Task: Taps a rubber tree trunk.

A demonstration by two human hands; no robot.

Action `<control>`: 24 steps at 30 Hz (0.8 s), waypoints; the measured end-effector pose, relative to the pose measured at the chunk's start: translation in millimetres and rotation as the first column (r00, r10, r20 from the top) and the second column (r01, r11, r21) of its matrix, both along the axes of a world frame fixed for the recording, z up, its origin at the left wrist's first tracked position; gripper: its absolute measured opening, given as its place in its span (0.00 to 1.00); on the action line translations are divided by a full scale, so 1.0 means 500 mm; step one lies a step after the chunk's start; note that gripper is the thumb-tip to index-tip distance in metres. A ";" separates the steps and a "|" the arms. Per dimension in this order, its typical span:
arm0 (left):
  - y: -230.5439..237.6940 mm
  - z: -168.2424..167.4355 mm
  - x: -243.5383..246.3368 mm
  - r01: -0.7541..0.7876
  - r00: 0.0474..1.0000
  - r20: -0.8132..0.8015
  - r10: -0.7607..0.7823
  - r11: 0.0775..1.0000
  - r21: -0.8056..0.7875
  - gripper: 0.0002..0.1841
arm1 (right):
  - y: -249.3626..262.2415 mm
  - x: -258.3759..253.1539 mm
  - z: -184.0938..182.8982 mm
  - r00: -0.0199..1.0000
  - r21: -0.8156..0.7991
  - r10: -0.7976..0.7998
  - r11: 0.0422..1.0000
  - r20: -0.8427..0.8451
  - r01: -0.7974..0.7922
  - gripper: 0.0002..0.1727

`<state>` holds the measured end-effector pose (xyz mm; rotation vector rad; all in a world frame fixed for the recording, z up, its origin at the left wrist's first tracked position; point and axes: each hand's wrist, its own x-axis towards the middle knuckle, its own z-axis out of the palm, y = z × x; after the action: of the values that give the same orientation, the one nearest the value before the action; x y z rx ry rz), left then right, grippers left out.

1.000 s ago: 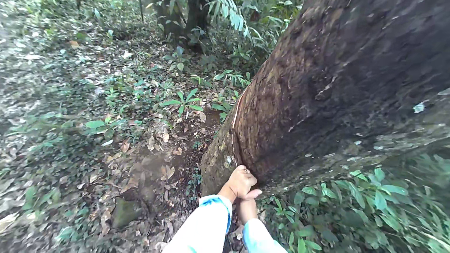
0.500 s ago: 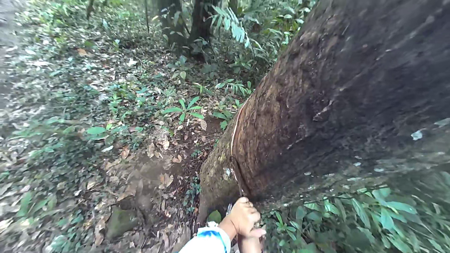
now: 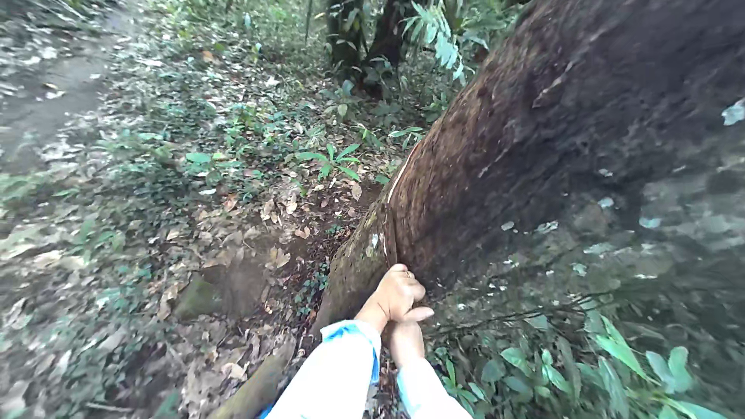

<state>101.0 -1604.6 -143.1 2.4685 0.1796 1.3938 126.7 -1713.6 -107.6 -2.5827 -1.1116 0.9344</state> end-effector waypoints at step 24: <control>-0.019 -0.094 -0.001 0.193 0.967 0.096 -0.236 0.926 0.324 0.32 | -0.099 0.001 -0.129 0.920 0.510 0.158 0.793 0.358 -0.334 0.22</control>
<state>100.4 -1614.3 -190.1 2.5277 -0.3600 1.5835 127.1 -1763.0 -171.9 -2.1427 -1.5569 0.1784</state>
